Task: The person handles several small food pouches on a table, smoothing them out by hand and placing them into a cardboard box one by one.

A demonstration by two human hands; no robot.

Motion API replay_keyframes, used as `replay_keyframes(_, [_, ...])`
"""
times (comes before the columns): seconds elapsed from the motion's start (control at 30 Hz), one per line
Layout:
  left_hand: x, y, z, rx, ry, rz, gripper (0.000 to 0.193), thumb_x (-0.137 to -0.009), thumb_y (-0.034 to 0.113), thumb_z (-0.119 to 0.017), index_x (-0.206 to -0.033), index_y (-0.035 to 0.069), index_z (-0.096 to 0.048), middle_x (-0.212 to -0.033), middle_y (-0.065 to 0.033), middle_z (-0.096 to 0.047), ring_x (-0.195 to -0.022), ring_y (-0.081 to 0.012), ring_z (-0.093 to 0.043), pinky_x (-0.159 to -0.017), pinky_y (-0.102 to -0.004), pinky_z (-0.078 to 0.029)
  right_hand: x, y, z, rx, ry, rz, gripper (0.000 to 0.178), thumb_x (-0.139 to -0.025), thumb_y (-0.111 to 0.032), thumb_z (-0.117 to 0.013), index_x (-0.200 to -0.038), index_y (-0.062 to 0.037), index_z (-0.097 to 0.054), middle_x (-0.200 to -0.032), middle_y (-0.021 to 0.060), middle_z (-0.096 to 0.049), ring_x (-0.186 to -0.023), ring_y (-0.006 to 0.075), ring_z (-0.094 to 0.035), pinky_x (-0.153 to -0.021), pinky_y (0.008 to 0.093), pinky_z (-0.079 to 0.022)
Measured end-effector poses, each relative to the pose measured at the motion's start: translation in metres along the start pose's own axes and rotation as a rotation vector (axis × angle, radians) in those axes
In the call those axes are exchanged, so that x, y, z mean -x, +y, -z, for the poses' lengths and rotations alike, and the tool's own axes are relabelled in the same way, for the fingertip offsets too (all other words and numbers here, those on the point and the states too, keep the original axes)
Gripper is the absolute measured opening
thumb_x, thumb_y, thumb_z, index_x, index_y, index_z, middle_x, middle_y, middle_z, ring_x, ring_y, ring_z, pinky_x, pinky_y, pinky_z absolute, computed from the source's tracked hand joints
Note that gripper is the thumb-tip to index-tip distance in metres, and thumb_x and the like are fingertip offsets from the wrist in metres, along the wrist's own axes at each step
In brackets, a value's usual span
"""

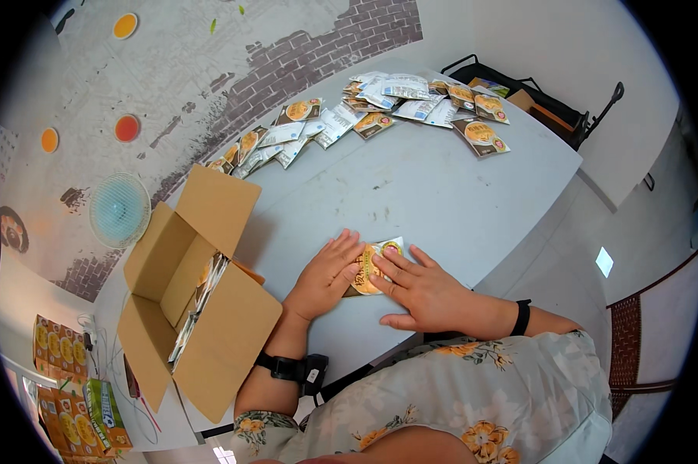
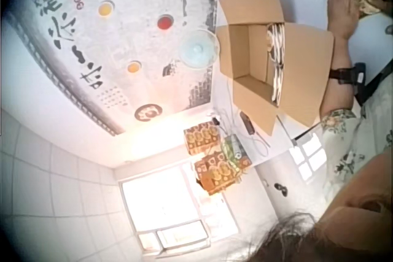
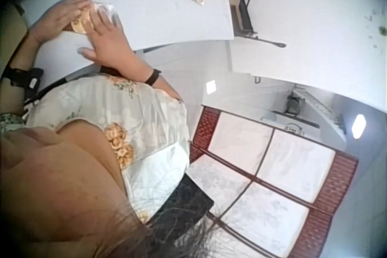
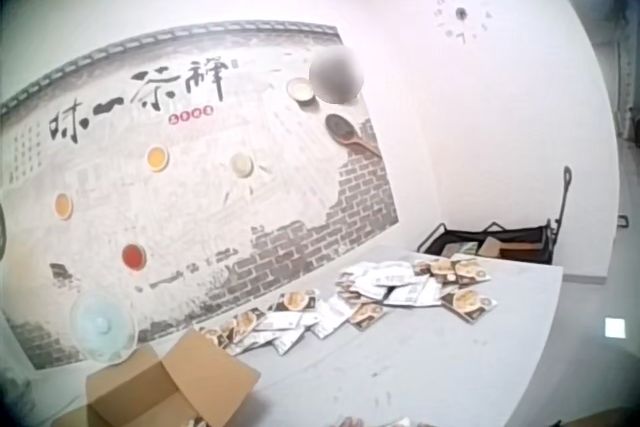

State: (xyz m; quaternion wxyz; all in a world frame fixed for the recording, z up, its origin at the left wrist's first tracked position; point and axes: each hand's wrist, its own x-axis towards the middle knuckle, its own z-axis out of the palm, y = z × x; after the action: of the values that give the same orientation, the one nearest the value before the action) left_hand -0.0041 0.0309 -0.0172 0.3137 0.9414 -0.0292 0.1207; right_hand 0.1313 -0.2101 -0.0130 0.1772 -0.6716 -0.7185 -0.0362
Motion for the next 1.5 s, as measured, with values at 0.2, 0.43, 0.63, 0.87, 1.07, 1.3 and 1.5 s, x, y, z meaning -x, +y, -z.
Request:
replay_keyframes(0.2, [-0.001,0.003,-0.003,-0.124,0.076,-0.067,0.047,-0.107,0.023,-0.055,-0.149,0.0,-0.055,-0.16,-0.0258,-0.046,-0.153,-0.0429,-0.036,-0.126,-0.0499,-0.027,0.0,0.001,-0.002,0.015,-0.012,0.005,0.076,-0.095,-0.055,-0.066,-0.152,-0.0053,-0.053,-0.165,0.0203,-0.041,-0.152,0.0387,-0.039,-0.121,0.0636,-0.029])
replay_keyframes(0.43, [0.0,0.009,-0.004,-0.227,-0.001,-0.055,0.049,-0.109,0.029,-0.051,-0.151,0.004,-0.055,-0.162,-0.0212,-0.045,-0.154,-0.0416,-0.034,-0.126,-0.0521,-0.027,-0.001,-0.001,0.0,0.018,-0.007,0.008,0.076,-0.096,-0.054,-0.066,-0.153,-0.0052,-0.052,-0.164,0.02,-0.042,-0.152,0.0377,-0.039,-0.121,0.0639,-0.03])
replay_keyframes(0.63, [0.003,0.012,-0.006,-0.239,0.028,-0.048,0.048,-0.108,0.028,-0.052,-0.15,0.005,-0.056,-0.16,-0.0196,-0.048,-0.153,-0.0382,-0.037,-0.125,-0.0522,-0.028,0.004,0.0,-0.002,0.011,0.113,0.079,0.06,-0.094,-0.044,-0.072,-0.137,-0.002,-0.065,-0.15,0.0189,-0.057,-0.142,0.0312,-0.053,-0.12,0.0585,-0.034])
replay_keyframes(0.87, [0.001,0.019,-0.009,-0.224,0.099,-0.187,0.044,-0.1,0.019,-0.064,-0.141,0.002,-0.063,-0.15,-0.0177,-0.059,-0.146,-0.0369,-0.049,-0.12,-0.0507,-0.038,0.012,0.0,0.002,-0.011,0.349,0.152,0.037,-0.087,-0.025,-0.078,-0.116,-0.0035,-0.075,-0.124,0.011,-0.073,-0.12,0.0256,-0.068,-0.104,0.0453,-0.05])
replay_keyframes(1.07, [0.0,0.021,-0.01,-0.237,0.073,-0.2,0.044,-0.098,0.017,-0.065,-0.14,0.004,-0.064,-0.151,-0.0178,-0.059,-0.146,-0.0368,-0.049,-0.12,-0.0503,-0.039,0.011,0.001,-0.004,-0.063,0.447,0.138,0.036,-0.083,-0.02,-0.078,-0.115,-0.0019,-0.075,-0.119,0.0114,-0.072,-0.11,0.0267,-0.069,-0.093,0.043,-0.053])
replay_keyframes(1.3, [-0.001,0.035,-0.009,-0.315,0.031,-0.103,0.044,-0.097,0.018,-0.065,-0.139,0.005,-0.065,-0.149,-0.0208,-0.058,-0.143,-0.0386,-0.05,-0.118,-0.0489,-0.041,0.008,-0.001,-0.002,-0.127,0.434,0.067,0.037,-0.083,-0.02,-0.078,-0.112,0.0008,-0.073,-0.115,0.0139,-0.069,-0.103,0.0318,-0.067,-0.093,0.0453,-0.054])
replay_keyframes(1.5, [0.018,0.081,-0.009,-0.394,0.086,0.053,0.034,-0.092,0.014,-0.071,-0.124,0.001,-0.071,-0.135,-0.0201,-0.065,-0.121,-0.0379,-0.065,-0.101,-0.0456,-0.055,0.011,0.004,-0.006,-0.178,0.434,0.059,0.035,-0.083,-0.021,-0.078,-0.109,0.0025,-0.073,-0.112,0.0134,-0.068,-0.104,0.0327,-0.066,-0.092,0.0473,-0.054])
